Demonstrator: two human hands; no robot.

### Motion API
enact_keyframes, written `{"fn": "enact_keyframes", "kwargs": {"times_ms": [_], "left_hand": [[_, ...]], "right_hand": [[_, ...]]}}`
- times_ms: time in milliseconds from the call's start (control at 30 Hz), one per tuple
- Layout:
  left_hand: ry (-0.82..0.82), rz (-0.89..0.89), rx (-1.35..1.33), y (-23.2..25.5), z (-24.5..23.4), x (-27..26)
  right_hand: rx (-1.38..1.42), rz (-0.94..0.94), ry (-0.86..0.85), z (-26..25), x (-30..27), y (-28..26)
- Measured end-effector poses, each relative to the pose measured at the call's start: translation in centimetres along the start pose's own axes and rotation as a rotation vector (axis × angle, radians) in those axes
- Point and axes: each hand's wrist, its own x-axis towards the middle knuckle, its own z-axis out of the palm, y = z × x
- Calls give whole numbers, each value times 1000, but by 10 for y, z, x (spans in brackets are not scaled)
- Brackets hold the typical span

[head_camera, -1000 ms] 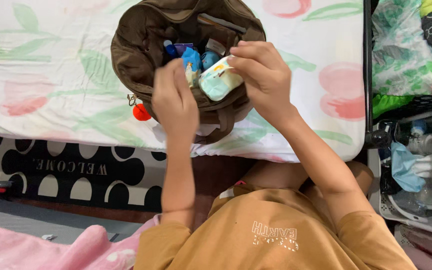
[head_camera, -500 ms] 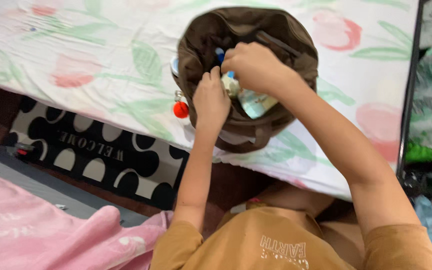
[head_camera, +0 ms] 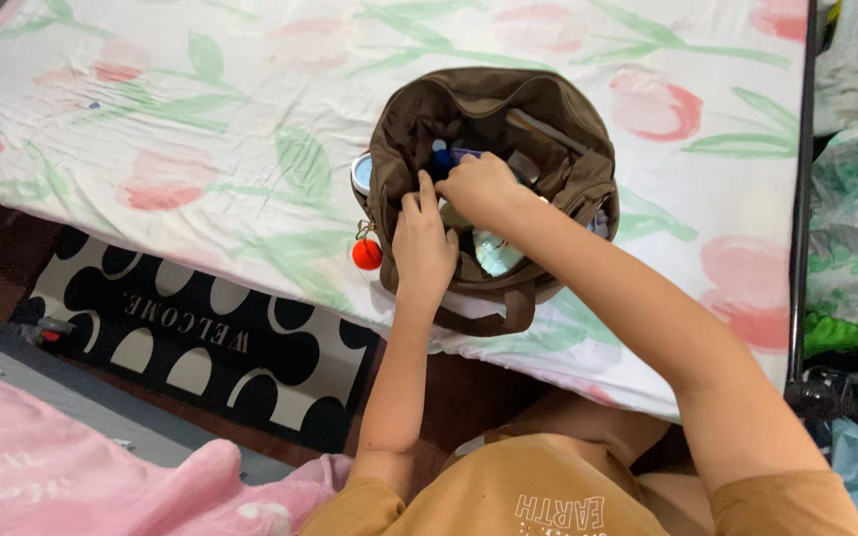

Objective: The person packs a brown backpack with daily essentials including a small pink container, a hair clip, a mirror, a phone, a small round container, wipes, and other small items. They place each item into the bag and occasionally into a nearby drawer or organizer.

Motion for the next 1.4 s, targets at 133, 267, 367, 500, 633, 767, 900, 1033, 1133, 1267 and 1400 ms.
{"fn": "enact_keyframes", "kwargs": {"times_ms": [133, 267, 367, 500, 633, 767, 900, 1033, 1133, 1267, 1400], "left_hand": [[-15, -1, 2, -1, 2, -3], [-31, -18, -51, 0, 0, -5], [-16, -23, -112, 3, -4, -6], [71, 1, -317, 6, -10, -5], [117, 23, -635, 14, -14, -2], [27, 133, -811, 40, -22, -2], [-41, 313, -822, 83, -40, -8], [-225, 506, -766, 120, -44, -4], [-592, 513, -951, 147, -14, -8], [-865, 550, -1318, 187, 66, -29], [-1684, 25, -1797, 218, 149, -66]], "right_hand": [[-104, 47, -136, -8, 1, 2], [83, 88, 103, -18, -8, 1], [253, 126, 341, -29, -26, 2], [375, 171, 584, -56, -61, 2], [563, 164, 857, -83, -109, -2], [796, 300, 1072, -87, -152, 1], [838, 358, 1262, -75, -192, 16], [1194, 272, 1450, -67, -232, 34], [1375, 279, 1490, -69, -271, 39], [1275, 559, 1461, -70, -328, 38], [887, 859, 1398, -50, -390, 35]]}}
